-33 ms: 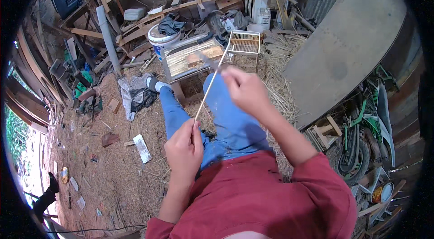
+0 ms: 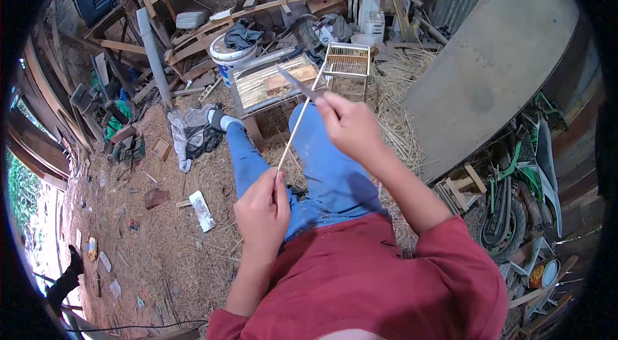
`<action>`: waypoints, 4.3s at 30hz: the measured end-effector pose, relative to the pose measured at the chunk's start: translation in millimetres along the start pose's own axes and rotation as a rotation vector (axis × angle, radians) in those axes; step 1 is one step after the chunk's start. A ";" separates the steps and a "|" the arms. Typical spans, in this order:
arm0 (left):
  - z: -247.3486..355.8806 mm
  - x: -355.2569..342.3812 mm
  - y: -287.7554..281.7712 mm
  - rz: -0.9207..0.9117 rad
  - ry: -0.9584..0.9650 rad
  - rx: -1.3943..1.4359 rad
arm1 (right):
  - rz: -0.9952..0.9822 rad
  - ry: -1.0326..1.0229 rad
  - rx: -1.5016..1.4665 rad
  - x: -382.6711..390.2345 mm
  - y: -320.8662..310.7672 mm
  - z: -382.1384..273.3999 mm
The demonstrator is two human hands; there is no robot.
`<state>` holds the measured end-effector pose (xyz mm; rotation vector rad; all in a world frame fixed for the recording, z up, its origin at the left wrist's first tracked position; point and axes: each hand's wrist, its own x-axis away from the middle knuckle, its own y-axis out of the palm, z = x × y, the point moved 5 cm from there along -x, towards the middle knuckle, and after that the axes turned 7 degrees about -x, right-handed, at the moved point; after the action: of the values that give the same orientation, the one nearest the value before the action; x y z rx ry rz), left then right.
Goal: The person whittles a thin wooden stick with a small knife and then carves a flat piece of wood resting on a block.
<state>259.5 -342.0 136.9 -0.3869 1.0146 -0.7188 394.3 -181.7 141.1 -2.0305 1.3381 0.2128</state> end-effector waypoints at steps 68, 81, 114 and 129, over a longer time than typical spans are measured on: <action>0.8 3.7 -2.6 0.020 0.025 0.008 | 0.103 0.060 -0.025 3.1 -2.7 26.3; -6.0 0.4 -2.3 0.034 0.000 -0.011 | -0.168 -0.109 0.045 34.1 26.6 -18.6; -2.0 1.9 1.6 0.026 -0.148 0.219 | 0.282 0.073 -0.374 -37.2 -68.4 28.0; -17.2 -7.6 29.7 -0.130 -0.429 1.215 | 0.010 0.361 -0.935 -1.8 -19.4 19.3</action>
<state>252.7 -315.0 115.4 0.4511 0.0367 -1.1670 414.5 -163.8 136.2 -2.9372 1.6510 0.5842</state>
